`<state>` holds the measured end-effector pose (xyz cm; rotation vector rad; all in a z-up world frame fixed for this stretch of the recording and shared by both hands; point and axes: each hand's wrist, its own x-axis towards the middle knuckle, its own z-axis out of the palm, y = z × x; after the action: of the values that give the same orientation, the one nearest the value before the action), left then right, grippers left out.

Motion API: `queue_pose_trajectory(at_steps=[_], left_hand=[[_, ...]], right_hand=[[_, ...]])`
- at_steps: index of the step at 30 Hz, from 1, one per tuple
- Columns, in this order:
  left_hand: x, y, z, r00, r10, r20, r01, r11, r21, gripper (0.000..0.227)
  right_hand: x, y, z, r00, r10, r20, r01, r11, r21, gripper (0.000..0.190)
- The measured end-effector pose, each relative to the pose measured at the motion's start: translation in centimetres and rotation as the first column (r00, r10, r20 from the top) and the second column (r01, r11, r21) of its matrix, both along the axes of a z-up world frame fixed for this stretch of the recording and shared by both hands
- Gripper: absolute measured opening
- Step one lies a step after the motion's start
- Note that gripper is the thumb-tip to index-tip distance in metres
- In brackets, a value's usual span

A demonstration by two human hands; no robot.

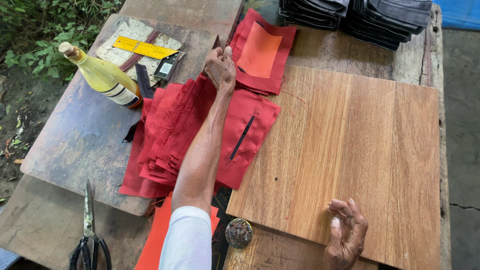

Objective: The person places an orange fabric piece onto a red fabric piece with a zipper, aligns them, and smooths the layers. They then use scissors to trim the zipper on the red fabric and repeat the process with another orange piece.

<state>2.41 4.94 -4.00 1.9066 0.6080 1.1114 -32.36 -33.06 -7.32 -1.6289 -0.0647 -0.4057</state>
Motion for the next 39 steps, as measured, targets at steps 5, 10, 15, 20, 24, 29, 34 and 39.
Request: queue_pose_trajectory(at_steps=[5, 10, 15, 20, 24, 29, 34, 39], left_hand=[[-4.2, 0.0, 4.8, 0.968, -0.057, 0.243, -0.051, 0.909, 0.414, 0.028], [-14.7, -2.1, 11.8, 0.912, -0.399, 0.092, 0.391, 0.916, 0.096, 0.014], [-29.6, -3.5, 14.9, 0.907, -0.402, 0.123, 0.408, 0.913, -0.024, 0.012], [-43.1, -3.1, 12.7, 0.851, -0.506, 0.138, 0.506, 0.862, 0.039, 0.047], [-49.8, -4.5, 5.3, 0.892, -0.452, 0.02, 0.449, 0.879, -0.162, 0.025], [-51.2, -6.9, 0.3, 0.771, -0.584, 0.256, 0.578, 0.472, -0.666, 0.036], [-50.1, -8.4, 0.0, 0.732, -0.576, 0.363, 0.603, 0.299, -0.74, 0.051], [-51.4, -7.5, -0.8, 0.744, -0.567, 0.354, 0.579, 0.283, -0.765, 0.05]], right_hand=[[0.1, -0.2, 0.3, 0.999, 0.032, 0.02, -0.032, 0.999, -0.034, 0.045], [0.8, -0.6, 0.9, 0.997, 0.071, 0.039, -0.063, 0.98, -0.189, 0.049], [0.6, -1.1, 0.6, 0.995, 0.099, -0.007, -0.098, 0.964, -0.247, 0.05], [0.6, -0.8, 1.3, 0.995, 0.102, -0.019, -0.102, 0.931, -0.351, 0.053], [0.1, 0.6, 2.5, 0.992, 0.112, 0.056, -0.078, 0.902, -0.426, 0.054], [0.4, 8.1, 5.1, 0.931, 0.306, 0.198, -0.168, 0.842, -0.513, 0.053], [2.0, 17.0, 6.6, 0.872, 0.467, 0.148, -0.329, 0.782, -0.529, 0.032], [4.1, 22.6, 5.1, 0.798, 0.565, 0.208, -0.33, 0.7, -0.633, 0.043]])
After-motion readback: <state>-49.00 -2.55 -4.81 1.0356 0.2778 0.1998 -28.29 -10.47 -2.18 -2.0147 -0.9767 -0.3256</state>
